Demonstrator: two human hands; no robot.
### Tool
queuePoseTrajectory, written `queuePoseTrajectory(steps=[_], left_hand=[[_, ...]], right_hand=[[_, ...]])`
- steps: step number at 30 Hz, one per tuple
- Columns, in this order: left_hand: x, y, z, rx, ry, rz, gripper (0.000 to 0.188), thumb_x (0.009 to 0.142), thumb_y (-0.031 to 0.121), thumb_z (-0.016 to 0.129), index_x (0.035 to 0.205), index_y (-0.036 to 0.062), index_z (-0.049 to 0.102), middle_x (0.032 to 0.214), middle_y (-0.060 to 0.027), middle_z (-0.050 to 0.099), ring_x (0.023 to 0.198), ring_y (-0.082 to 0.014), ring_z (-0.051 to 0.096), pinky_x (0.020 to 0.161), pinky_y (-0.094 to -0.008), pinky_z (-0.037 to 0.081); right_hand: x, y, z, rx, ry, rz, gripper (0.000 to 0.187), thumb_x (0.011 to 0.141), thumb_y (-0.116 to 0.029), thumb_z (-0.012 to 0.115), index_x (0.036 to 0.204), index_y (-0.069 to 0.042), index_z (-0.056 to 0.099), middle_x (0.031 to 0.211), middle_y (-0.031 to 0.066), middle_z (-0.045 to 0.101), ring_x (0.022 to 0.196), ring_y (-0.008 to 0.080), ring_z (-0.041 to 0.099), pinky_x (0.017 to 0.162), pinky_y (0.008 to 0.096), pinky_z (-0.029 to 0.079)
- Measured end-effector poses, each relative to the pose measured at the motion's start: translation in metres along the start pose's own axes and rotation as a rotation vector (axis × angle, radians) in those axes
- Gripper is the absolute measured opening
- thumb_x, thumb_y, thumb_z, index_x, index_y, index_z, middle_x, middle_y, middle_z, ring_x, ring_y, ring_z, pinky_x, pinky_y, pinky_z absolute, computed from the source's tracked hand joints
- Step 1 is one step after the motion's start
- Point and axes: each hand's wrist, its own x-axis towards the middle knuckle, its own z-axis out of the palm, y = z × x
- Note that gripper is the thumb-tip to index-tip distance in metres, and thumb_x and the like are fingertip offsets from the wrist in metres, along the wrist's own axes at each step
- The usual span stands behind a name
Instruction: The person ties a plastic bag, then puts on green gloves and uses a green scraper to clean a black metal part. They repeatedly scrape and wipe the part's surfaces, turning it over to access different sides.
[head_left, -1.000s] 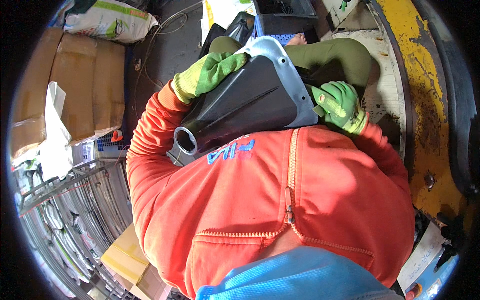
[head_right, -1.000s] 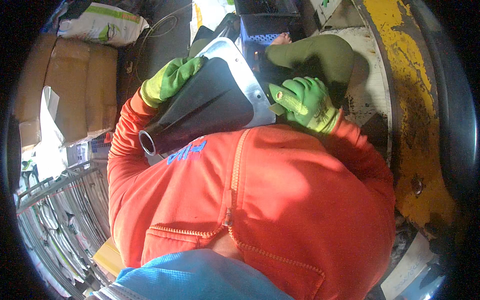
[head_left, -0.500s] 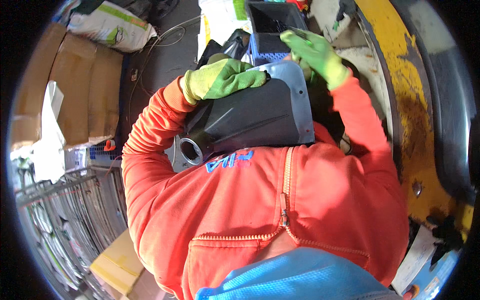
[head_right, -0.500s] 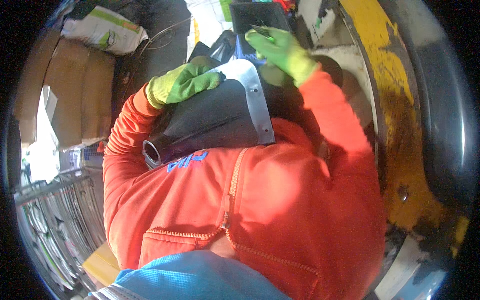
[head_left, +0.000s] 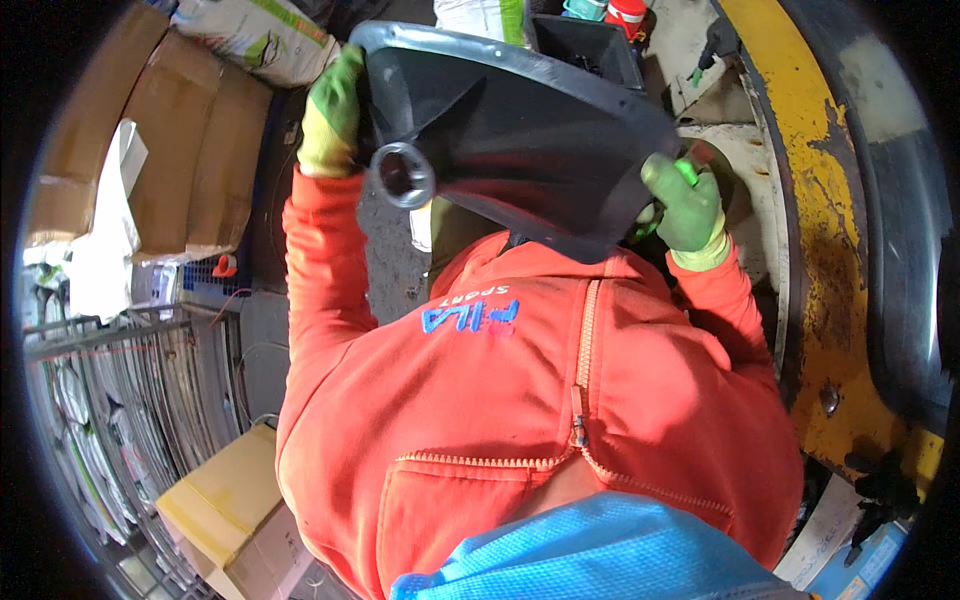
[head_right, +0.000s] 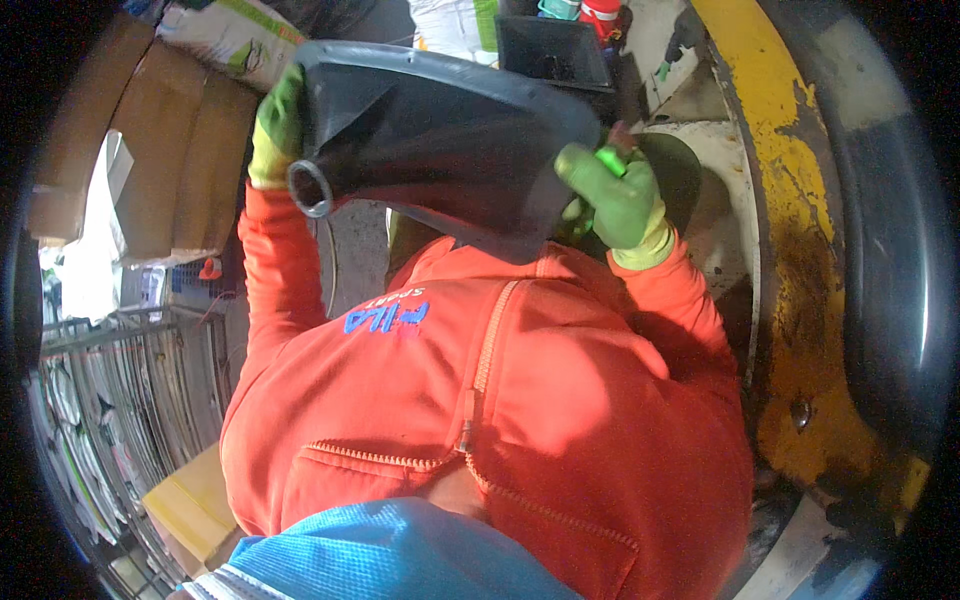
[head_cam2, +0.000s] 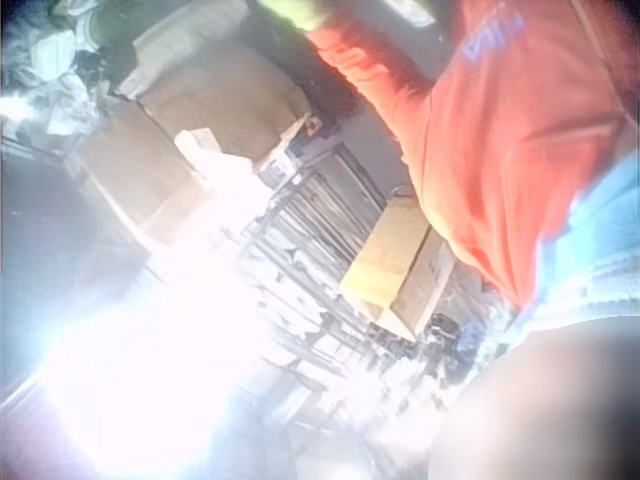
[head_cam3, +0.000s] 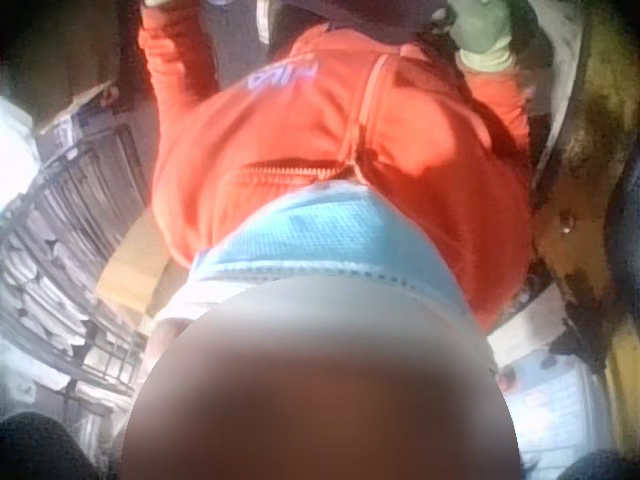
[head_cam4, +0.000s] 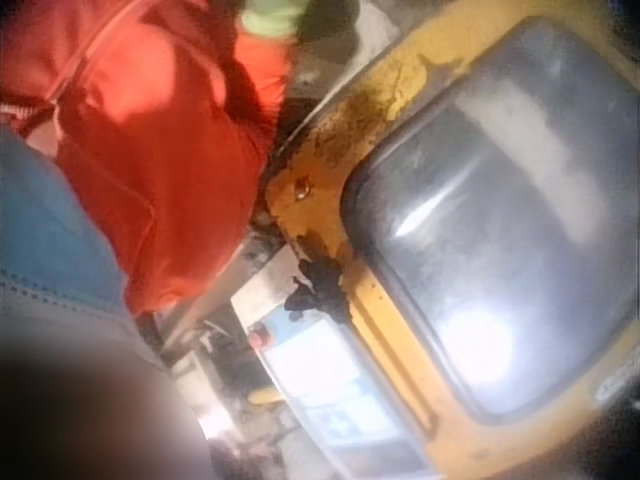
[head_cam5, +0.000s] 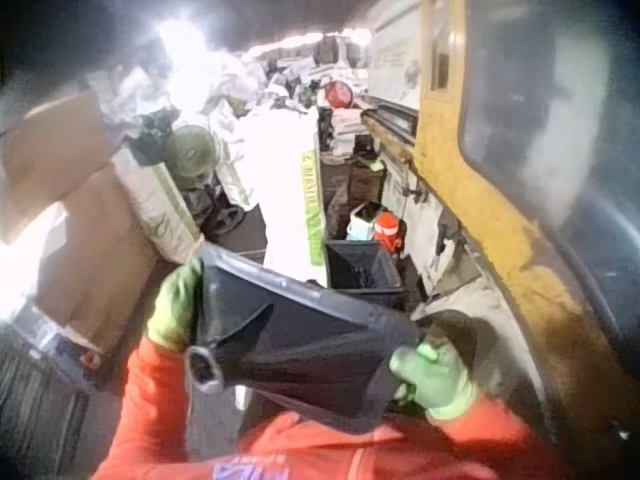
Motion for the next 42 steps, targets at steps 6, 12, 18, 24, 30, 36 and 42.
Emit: queuePoseTrajectory(steps=[6, 12, 18, 24, 30, 36, 42], left_hand=[[0.042, -0.003, -0.001, 0.293, -0.12, 0.46, 0.033, 0.089, 0.007, 0.045, 0.121, -0.0009, 0.05, 0.111, -0.0172, 0.059, 0.099, -0.0273, 0.059, 0.085, -0.0307, 0.045], [0.043, 0.068, 0.037, -0.24, -0.156, -0.134, 0.039, 0.094, 0.034, 0.046, 0.085, -0.0011, 0.062, 0.066, 0.0005, 0.055, 0.062, -0.0076, 0.046, 0.059, -0.0272, 0.04], [0.055, 0.093, 0.044, -0.188, -0.244, -0.198, 0.035, 0.094, 0.03, 0.048, 0.089, -0.0013, 0.062, 0.072, -0.0004, 0.059, 0.067, -0.0075, 0.05, 0.059, -0.0265, 0.041], [0.065, 0.079, 0.064, -0.251, -0.272, -0.016, 0.03, 0.093, 0.022, 0.045, 0.112, 0.0051, 0.059, 0.099, -0.0162, 0.064, 0.092, -0.0276, 0.062, 0.079, -0.0313, 0.047], [0.084, 0.104, 0.069, -0.161, -0.367, -0.037, 0.034, 0.093, 0.03, 0.046, 0.108, 0.0047, 0.062, 0.093, -0.0177, 0.064, 0.082, -0.0265, 0.063, 0.072, -0.0334, 0.047], [0.114, 0.12, 0.093, -0.22, -0.378, 0.319, 0.038, 0.089, 0.036, 0.054, 0.094, 0.0001, 0.065, 0.083, -0.0165, 0.065, 0.076, -0.0259, 0.064, 0.068, -0.0328, 0.047], [0.08, -0.024, 0.052, -0.554, -0.333, -0.462, 0.038, 0.09, 0.029, 0.055, 0.11, -0.0026, 0.06, 0.102, -0.0065, 0.063, 0.093, -0.0112, 0.056, 0.083, -0.0243, 0.043]], right_hand=[[-0.003, 0.011, 0.004, -0.542, -0.217, -0.481, 0.026, 0.085, -0.009, 0.054, 0.109, 0.001, 0.057, 0.093, 0.0111, 0.064, 0.079, 0.0204, 0.063, 0.069, 0.0301, 0.051], [-0.034, 0.037, 0.005, -0.982, -0.277, -0.757, 0.034, 0.073, -0.03, 0.066, 0.101, -0.012, 0.06, 0.073, 0.0043, 0.051, 0.06, 0.0239, 0.052, 0.052, 0.037, 0.041], [-0.011, 0.045, 0.014, -1.068, -0.101, -0.851, 0.022, 0.081, -0.027, 0.056, 0.098, -0.013, 0.059, 0.079, 0.0049, 0.055, 0.064, 0.0245, 0.053, 0.053, 0.0391, 0.041], [0.068, 0.034, 0.034, -1.04, -0.015, -0.84, 0.019, 0.084, -0.019, 0.056, 0.102, -0.016, 0.059, 0.077, 0.0078, 0.06, 0.063, 0.028, 0.06, 0.052, 0.0395, 0.047], [0.16, 0.039, 0.027, -1.181, -0.041, -0.798, 0.035, 0.081, -0.009, 0.054, 0.115, -0.017, 0.057, 0.103, 0.008, 0.062, 0.084, 0.0271, 0.062, 0.071, 0.0374, 0.05], [0.243, 0.066, 0.026, -1.202, -0.434, -0.352, 0.042, 0.087, -0.024, 0.054, 0.123, -0.005, 0.047, 0.114, 0.0157, 0.058, 0.104, 0.0271, 0.057, 0.087, 0.0354, 0.044], [0.192, 0.129, -0.111, 0.18, 0.44, 0.43, 0.012, 0.077, -0.012, 0.06, 0.084, -0.008, 0.051, 0.06, 0.0033, 0.044, 0.04, 0.0131, 0.04, 0.035, 0.0269, 0.034]])
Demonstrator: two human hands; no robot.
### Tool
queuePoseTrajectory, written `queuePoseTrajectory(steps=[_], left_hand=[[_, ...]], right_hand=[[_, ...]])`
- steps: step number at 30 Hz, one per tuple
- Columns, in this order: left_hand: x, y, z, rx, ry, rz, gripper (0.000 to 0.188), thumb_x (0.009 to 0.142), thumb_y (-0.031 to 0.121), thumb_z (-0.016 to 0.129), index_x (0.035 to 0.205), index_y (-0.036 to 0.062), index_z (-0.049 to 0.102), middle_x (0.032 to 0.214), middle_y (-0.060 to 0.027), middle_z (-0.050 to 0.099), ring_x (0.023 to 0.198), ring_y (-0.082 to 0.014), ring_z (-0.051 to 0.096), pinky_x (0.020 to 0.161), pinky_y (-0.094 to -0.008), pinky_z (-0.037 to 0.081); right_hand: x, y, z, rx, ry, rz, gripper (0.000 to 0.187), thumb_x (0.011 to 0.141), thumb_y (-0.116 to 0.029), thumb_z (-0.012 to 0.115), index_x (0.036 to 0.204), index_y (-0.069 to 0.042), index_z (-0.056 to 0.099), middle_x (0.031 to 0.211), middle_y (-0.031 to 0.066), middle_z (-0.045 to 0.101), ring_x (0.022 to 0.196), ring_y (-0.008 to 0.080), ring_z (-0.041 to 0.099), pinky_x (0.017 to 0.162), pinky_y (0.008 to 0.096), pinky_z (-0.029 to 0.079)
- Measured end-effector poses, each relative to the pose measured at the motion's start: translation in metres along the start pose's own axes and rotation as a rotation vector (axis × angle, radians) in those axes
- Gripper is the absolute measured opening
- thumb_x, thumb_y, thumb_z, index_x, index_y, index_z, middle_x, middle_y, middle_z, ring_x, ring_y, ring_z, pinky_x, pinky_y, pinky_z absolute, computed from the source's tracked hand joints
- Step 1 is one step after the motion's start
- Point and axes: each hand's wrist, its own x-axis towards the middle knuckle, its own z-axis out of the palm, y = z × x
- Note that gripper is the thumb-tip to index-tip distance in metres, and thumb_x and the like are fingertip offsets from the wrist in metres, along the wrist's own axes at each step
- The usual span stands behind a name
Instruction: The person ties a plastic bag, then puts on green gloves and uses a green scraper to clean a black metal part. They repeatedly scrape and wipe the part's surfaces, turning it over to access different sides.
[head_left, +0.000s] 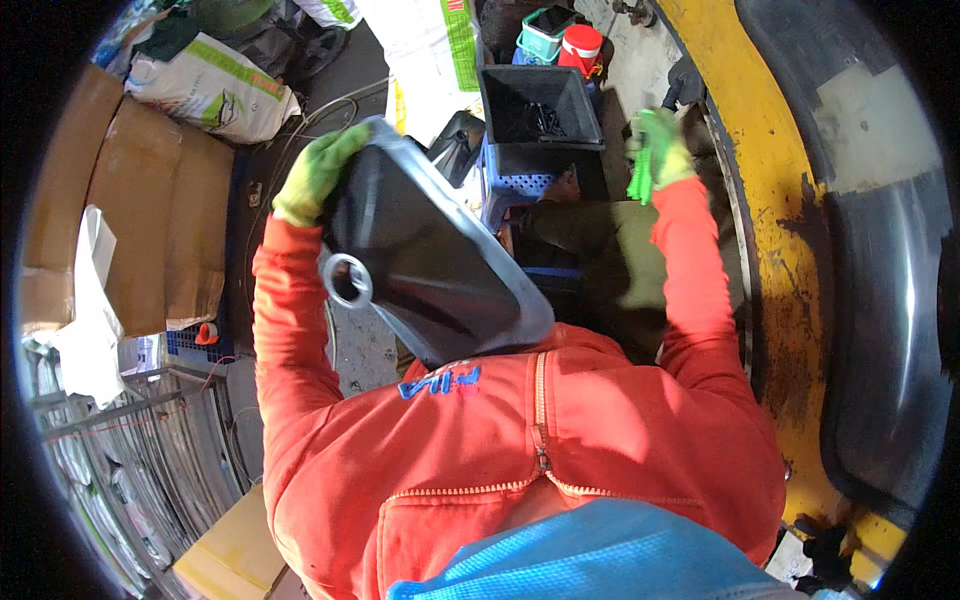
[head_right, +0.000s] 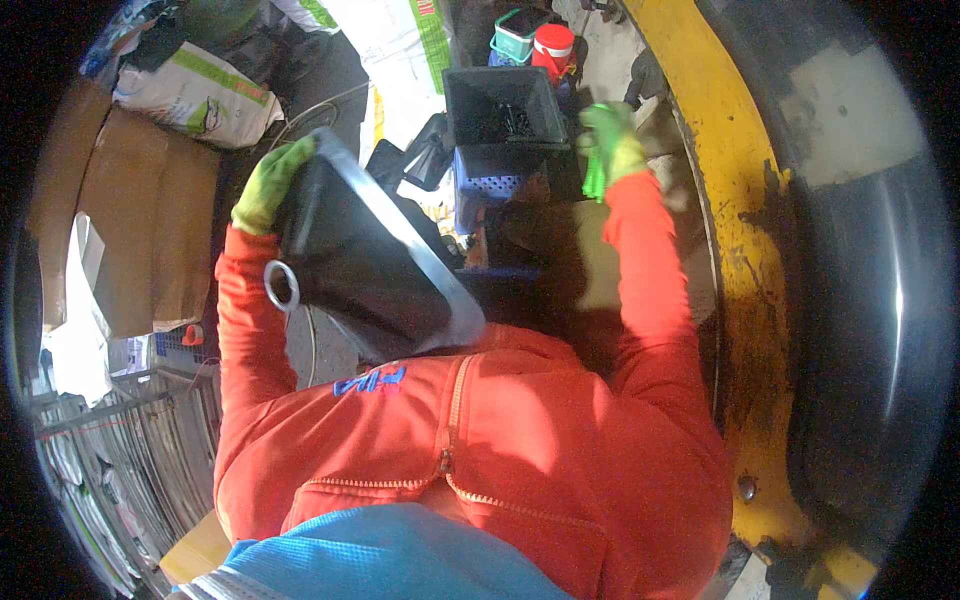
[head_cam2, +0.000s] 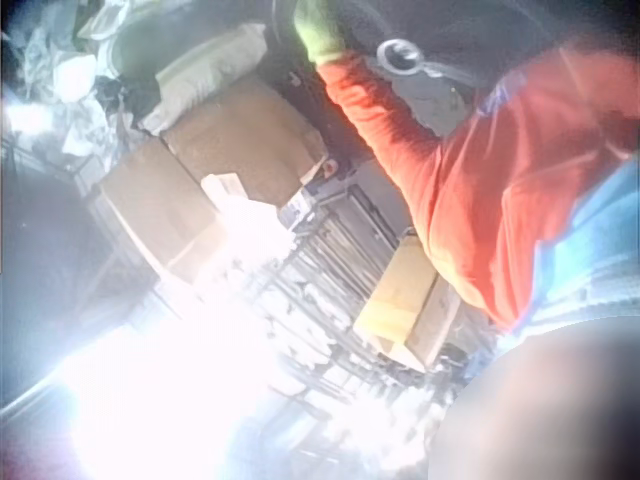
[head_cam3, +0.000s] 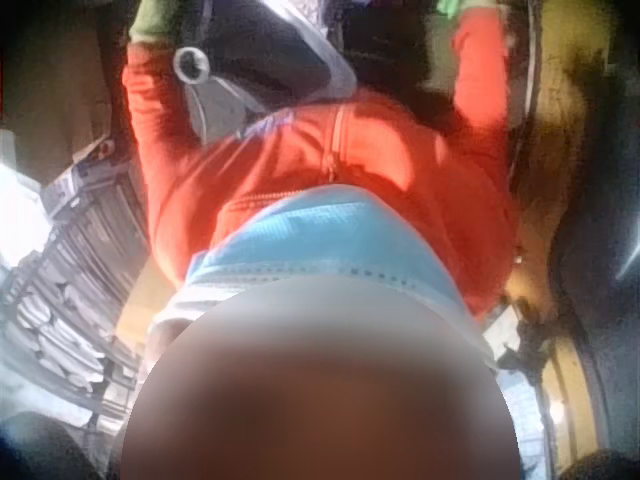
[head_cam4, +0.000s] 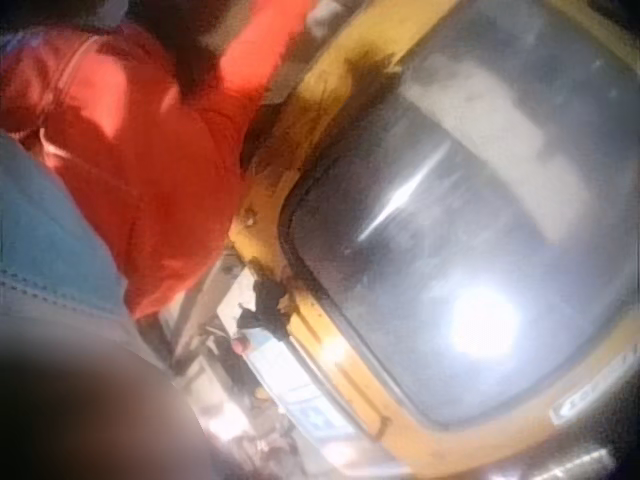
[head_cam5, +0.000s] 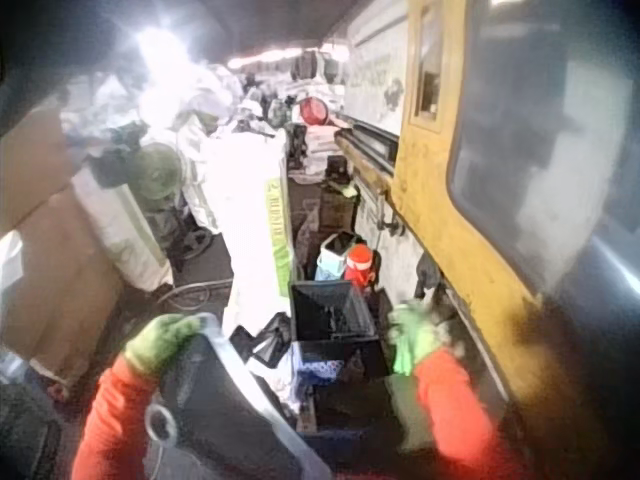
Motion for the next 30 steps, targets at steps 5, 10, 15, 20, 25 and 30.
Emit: queuePoseTrajectory(steps=[5, 10, 15, 20, 25, 30], left_hand=[[-0.008, -0.12, -0.02, -0.558, 0.403, -0.243, 0.046, 0.09, 0.035, 0.052, 0.12, 0.0005, 0.052, 0.111, -0.008, 0.061, 0.098, -0.019, 0.058, 0.084, -0.0303, 0.045], [0.0, -0.16, 0.042, -0.924, 0.836, -0.259, 0.045, 0.09, 0.045, 0.05, 0.088, 0.0013, 0.063, 0.079, -0.0028, 0.062, 0.067, -0.0181, 0.055, 0.067, -0.0315, 0.045], [0.043, -0.17, 0.068, -0.686, 0.854, -0.199, 0.039, 0.091, 0.04, 0.039, 0.104, 0.0063, 0.055, 0.092, -0.009, 0.063, 0.081, -0.0228, 0.059, 0.074, -0.0334, 0.046], [0.101, -0.192, 0.106, -0.864, 0.865, -0.291, 0.057, 0.091, 0.049, 0.036, 0.122, 0.0038, 0.049, 0.117, -0.0121, 0.056, 0.104, -0.0263, 0.054, 0.093, -0.0361, 0.039], [0.113, -0.221, 0.115, -0.72, 0.963, -0.632, 0.06, 0.088, 0.05, 0.044, 0.11, -0.0043, 0.057, 0.104, -0.0142, 0.06, 0.094, -0.0259, 0.056, 0.087, -0.0354, 0.041], [0.115, -0.214, 0.108, -0.915, 0.973, -0.534, 0.037, 0.085, 0.047, 0.052, 0.068, 0.0152, 0.052, 0.056, 0.0006, 0.045, 0.046, -0.0158, 0.04, 0.045, -0.0311, 0.035]], right_hand=[[0.063, 0.016, -0.069, -0.07, 0.157, -0.381, 0.011, 0.078, -0.009, 0.061, 0.069, -0.004, 0.055, 0.057, 0.0022, 0.054, 0.046, 0.012, 0.049, 0.045, 0.0253, 0.036], [0.087, 0.046, -0.081, -0.221, 0.226, -0.597, 0.011, 0.077, -0.011, 0.066, 0.073, -0.005, 0.058, 0.06, 0.0006, 0.056, 0.049, 0.0092, 0.049, 0.047, 0.0263, 0.039], [0.023, 0.068, -0.058, -0.659, 0.597, -0.538, 0.048, 0.072, -0.018, 0.075, 0.108, 0.003, 0.049, 0.103, 0.0134, 0.055, 0.097, 0.0201, 0.052, 0.084, 0.0318, 0.042], [0.002, 0.087, 0.028, -1.053, -0.131, -0.877, 0.014, 0.08, -0.018, 0.062, 0.087, -0.006, 0.061, 0.089, 0.0114, 0.064, 0.082, 0.0245, 0.062, 0.075, 0.0329, 0.047], [0.058, 0.092, 0.069, -0.806, -0.196, -0.649, 0.021, 0.082, -0.017, 0.062, 0.097, -0.003, 0.06, 0.094, 0.011, 0.063, 0.088, 0.0231, 0.06, 0.08, 0.0321, 0.046], [0.071, 0.11, 0.072, -0.73, -0.146, -0.591, 0.021, 0.082, -0.013, 0.061, 0.099, -0.001, 0.058, 0.095, 0.0106, 0.06, 0.09, 0.0219, 0.058, 0.082, 0.0325, 0.045]])
